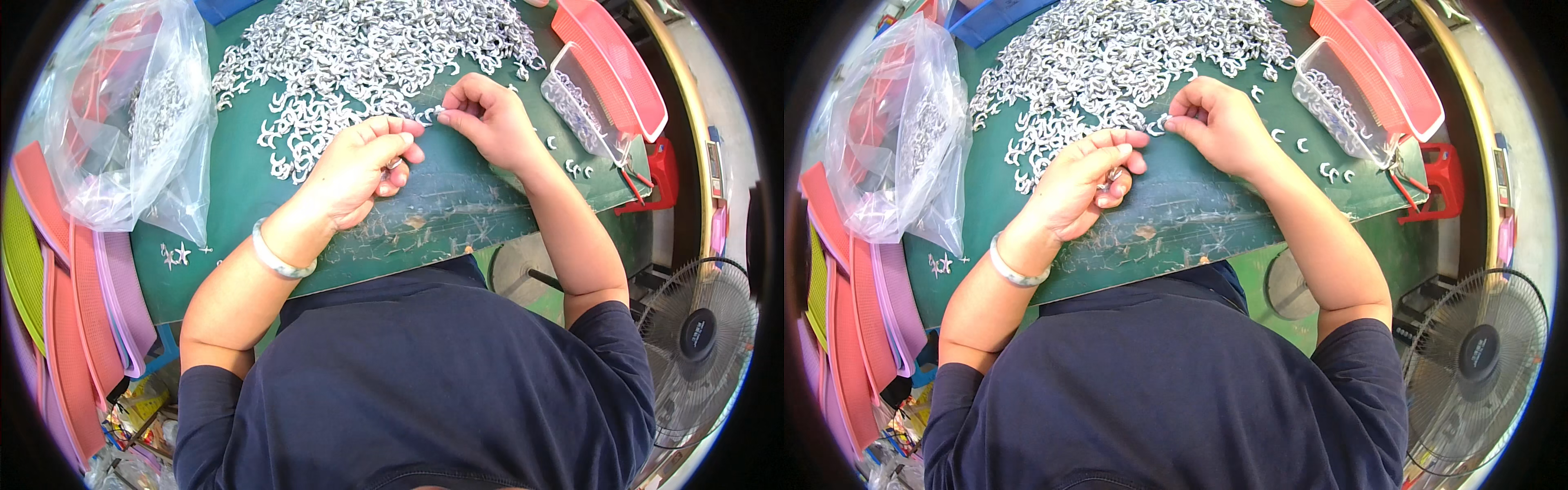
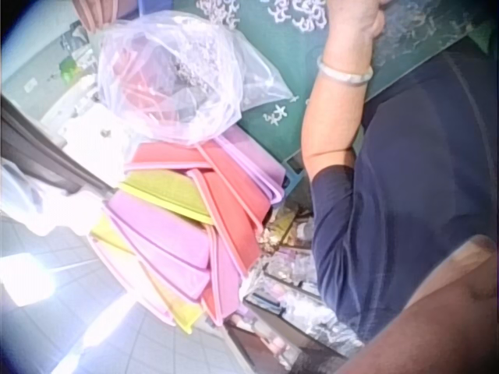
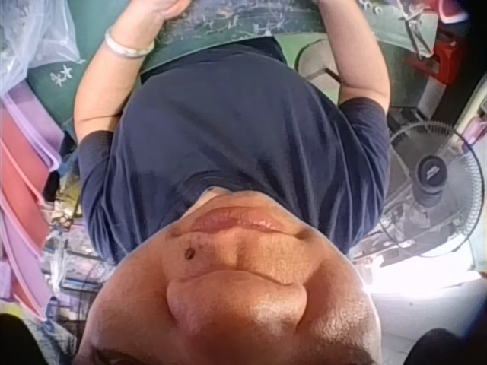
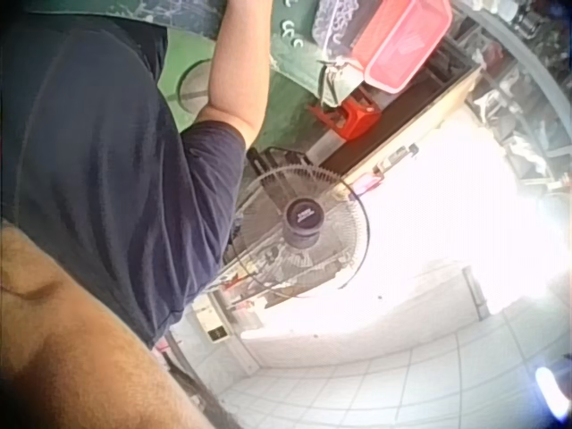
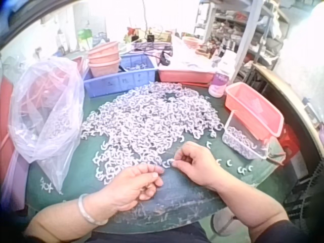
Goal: The person assembles small metal hardware components by hand at a workstation, picking pieces from a pile and joining them one at a time before setting them aside.
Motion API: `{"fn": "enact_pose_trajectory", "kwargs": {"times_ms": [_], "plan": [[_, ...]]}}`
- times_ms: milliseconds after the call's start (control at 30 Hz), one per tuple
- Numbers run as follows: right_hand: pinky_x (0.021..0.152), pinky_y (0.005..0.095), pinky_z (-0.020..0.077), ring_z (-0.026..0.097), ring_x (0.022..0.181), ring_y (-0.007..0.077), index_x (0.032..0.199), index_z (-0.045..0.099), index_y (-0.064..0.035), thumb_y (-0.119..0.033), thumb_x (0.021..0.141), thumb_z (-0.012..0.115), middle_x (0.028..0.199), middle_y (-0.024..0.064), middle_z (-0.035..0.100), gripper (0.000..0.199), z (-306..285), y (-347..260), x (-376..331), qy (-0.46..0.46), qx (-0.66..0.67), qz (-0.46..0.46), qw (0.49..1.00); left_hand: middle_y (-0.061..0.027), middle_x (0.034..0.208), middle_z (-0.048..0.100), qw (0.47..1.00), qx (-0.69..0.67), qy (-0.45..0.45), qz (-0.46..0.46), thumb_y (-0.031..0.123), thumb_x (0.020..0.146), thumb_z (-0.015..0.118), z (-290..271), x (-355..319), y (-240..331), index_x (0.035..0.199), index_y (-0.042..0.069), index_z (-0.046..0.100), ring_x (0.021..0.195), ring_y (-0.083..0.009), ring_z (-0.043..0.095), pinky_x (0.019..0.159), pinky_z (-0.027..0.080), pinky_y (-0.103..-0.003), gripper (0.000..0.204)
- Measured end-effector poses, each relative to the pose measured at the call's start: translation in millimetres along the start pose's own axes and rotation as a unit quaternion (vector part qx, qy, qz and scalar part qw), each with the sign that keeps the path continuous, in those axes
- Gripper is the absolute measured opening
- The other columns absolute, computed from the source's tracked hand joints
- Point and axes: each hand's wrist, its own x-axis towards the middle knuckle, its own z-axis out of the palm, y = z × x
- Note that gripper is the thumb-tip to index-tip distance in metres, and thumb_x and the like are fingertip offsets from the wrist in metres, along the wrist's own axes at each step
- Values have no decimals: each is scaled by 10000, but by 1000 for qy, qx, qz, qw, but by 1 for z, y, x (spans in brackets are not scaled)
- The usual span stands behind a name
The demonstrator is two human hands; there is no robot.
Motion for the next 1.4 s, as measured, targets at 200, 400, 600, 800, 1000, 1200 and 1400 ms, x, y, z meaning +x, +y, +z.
{"fn": "enact_pose_trajectory", "kwargs": {"times_ms": [200, 400, 600, 800, 1000, 1200, 1400], "plan": [[642, 218, 403, 470, 704, 82, 880, 597, -45, -77, 714, 706, 800, -7, 541, 202, 3, -12, -7, -42, 55, -128, 989, -79, 842, 578, 997, -63, -15, -36, 157, 926, 446, 5, -1, 4, 1065, -10, 517, 581, -57, 469, 434, 339, -137, 229], [664, 264, 433, 532, 776, 146, 948, 608, -27, -70, 737, 679, 841, 40, 549, 227, 3, 11, 3, 4, -136, -181, 974, -75, 829, 565, 998, -46, -11, -31, 155, 908, 467, -3, 1, 1, 935, 9, 543, 607, -78, 481, 438, 345, -145, 167], [632, 271, 440, 542, 720, 157, 832, 594, -21, -48, 745, 662, 810, 44, 542, 113, 8, 8, 4, -12, -126, -145, 981, -68, 805, 553, 997, -69, 7, -31, 136, 893, 488, -5, 0, 1, 907, 16, 536, 610, -87, 492, 443, 357, -158, 130], [602, 246, 421, 523, 683, 127, 784, 585, -24, -31, 736, 669, 779, 34, 547, 97, 10, -12, -8, -17, 36, -119, 992, -48, 799, 563, 999, -41, 15, -32, 156, 914, 487, 2, -1, 1, 979, 22, 542, 601, -71, 487, 450, 360, -155, 159], [625, 220, 399, 478, 706, 87, 827, 575, -24, -37, 739, 672, 790, 9, 532, 131, 10, -24, -11, -37, 45, -148, 987, -47, 790, 566, 998, -64, -8, -28, 163, 911, 499, -1, 1, 0, 952, 35, 536, 596, -69, 483, 439, 348, -152, 139], [680, 329, 461, 557, 775, 233, 866, 625, -49, -153, 715, 711, 835, 72, 571, 203, 11, 1, 2, 9, -84, -165, 983, -100, 814, 568, 995, -100, 22, -19, 86, 845, 473, -5, -2, 2, 869, 33, 504, 609, -110, 503, 430, 362, -163, 67], [694, 343, 462, 555, 781, 251, 855, 648, -77, -126, 724, 685, 779, 68, 557, 145, 20, 3, 3, 27, -181, -197, 963, -108, 821, 569, 994, -108, 29, -2, 84, 823, 467, -9, -3, 2, 862, 27, 502, 621, -140, 520, 451, 398, -179, 78]]}}
